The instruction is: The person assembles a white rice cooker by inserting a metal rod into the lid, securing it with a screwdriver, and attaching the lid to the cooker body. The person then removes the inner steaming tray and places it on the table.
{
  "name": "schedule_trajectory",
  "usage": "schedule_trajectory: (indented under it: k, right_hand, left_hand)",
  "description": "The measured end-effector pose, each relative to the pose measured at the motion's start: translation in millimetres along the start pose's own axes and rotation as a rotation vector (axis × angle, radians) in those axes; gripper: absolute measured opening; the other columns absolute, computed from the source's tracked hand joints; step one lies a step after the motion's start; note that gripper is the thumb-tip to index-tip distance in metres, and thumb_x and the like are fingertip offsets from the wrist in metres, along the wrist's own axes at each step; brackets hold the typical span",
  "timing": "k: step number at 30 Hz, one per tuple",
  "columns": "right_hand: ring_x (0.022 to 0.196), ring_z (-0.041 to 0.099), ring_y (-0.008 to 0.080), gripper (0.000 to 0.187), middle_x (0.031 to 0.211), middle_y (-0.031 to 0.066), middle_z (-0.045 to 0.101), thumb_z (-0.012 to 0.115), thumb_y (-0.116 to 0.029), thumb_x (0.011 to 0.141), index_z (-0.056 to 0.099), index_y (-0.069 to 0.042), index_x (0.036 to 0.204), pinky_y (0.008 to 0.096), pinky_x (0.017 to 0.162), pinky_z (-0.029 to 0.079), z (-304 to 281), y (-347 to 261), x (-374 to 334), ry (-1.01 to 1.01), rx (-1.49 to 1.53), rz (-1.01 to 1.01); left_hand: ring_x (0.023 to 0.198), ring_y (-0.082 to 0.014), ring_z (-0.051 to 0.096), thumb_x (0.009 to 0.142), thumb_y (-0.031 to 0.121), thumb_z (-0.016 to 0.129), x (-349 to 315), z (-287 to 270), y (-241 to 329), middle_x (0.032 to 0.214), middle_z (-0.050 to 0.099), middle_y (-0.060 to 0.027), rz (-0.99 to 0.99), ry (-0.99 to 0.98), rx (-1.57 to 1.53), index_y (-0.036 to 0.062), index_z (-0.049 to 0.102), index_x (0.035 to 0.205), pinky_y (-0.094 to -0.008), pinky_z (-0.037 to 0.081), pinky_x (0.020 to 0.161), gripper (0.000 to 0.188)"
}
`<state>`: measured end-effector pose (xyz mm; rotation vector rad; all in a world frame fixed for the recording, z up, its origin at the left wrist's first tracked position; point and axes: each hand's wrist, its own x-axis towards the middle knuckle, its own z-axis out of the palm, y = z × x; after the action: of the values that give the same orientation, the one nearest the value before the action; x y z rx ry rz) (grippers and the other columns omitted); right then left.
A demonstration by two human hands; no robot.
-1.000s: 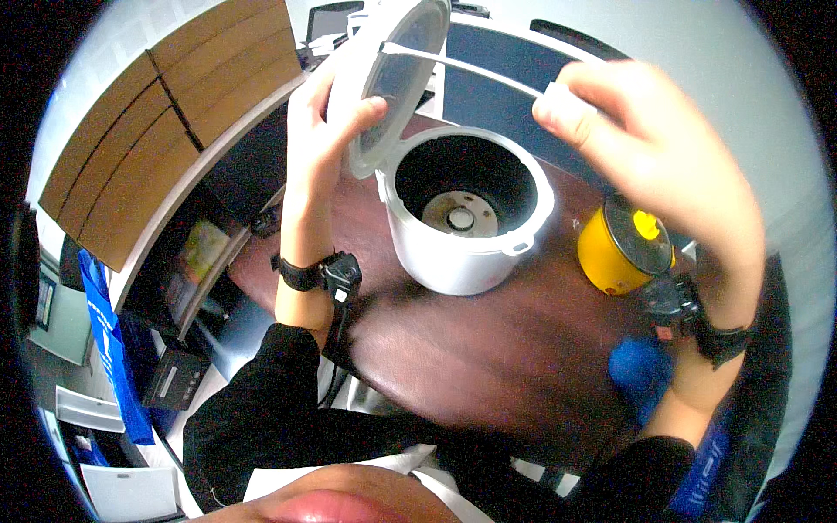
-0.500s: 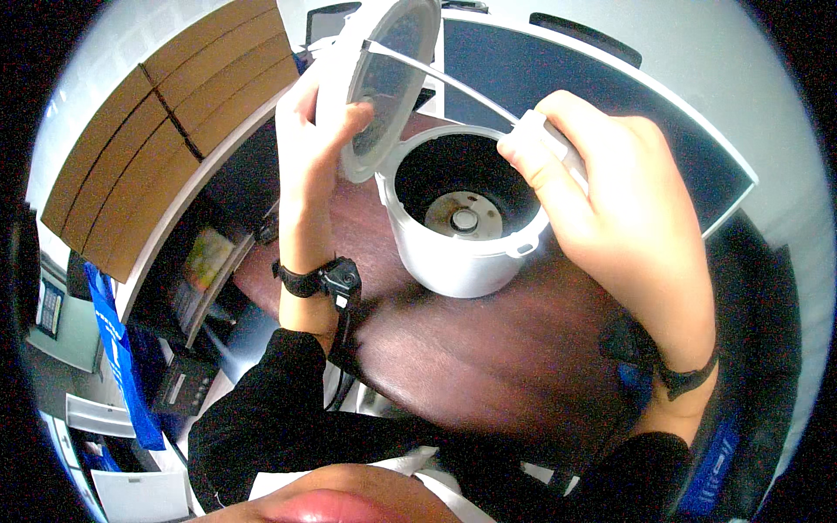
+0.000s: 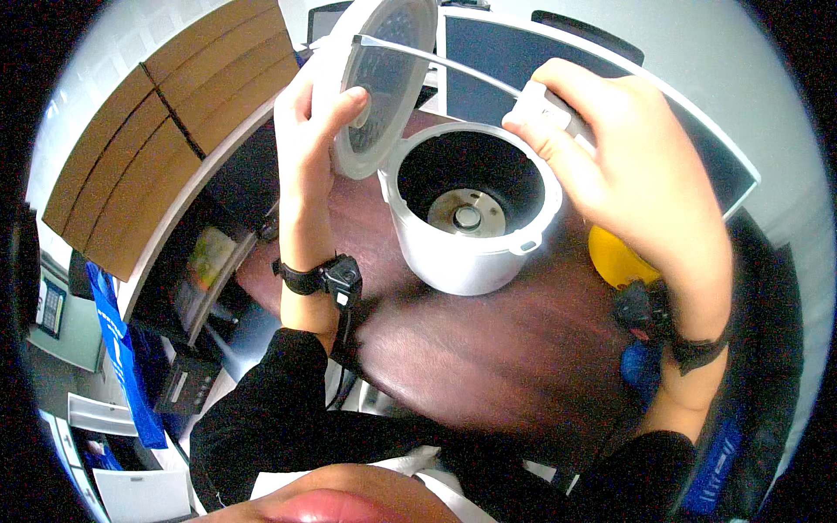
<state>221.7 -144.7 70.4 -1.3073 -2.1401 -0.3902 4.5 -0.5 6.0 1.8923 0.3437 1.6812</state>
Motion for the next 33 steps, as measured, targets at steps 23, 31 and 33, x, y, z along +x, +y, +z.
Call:
schedule_trajectory:
  k: [23, 31, 33]
  right_hand:
    - [0.076, 0.056, 0.0089, 0.03, 0.079, 0.0024, 0.063, 0.075, -0.021, 0.079, 0.065, 0.004, 0.091, 0.0264, 0.069, 0.046, -39, 41, 17, -0.253, 0.187, 0.096]
    - [0.069, 0.054, 0.0101, 0.031, 0.07, 0.0037, 0.06, 0.07, -0.026, 0.082, 0.063, 0.004, 0.084, 0.0278, 0.062, 0.042, -40, 45, 15, -0.313, 0.268, 0.099]
    - [0.071, 0.056, 0.0142, 0.032, 0.08, 0.0062, 0.063, 0.071, -0.028, 0.082, 0.064, 0.001, 0.092, 0.0271, 0.064, 0.044, -42, 43, 14, -0.267, 0.041, -0.004]
  left_hand:
    - [0.092, -0.0168, 0.061, 0.069, 0.029, 0.074, -1, 1, -7, 0.102, 0.066, -0.0121, 0.108, -0.134, 0.073, -0.0005, 0.056, 0.126, -0.029, 0.047, 0.082, 0.066]
    - [0.094, -0.0168, 0.061, 0.071, 0.036, 0.073, -1, 2, -10, 0.104, 0.066, -0.0131, 0.163, -0.164, 0.081, -0.0002, 0.056, 0.127, -0.0299, 0.048, 0.082, 0.068]
    - [0.092, -0.0163, 0.061, 0.072, 0.036, 0.073, -1, 1, -10, 0.104, 0.066, -0.0129, 0.159, -0.169, 0.086, 0.0002, 0.055, 0.127, -0.0294, 0.048, 0.081, 0.068]
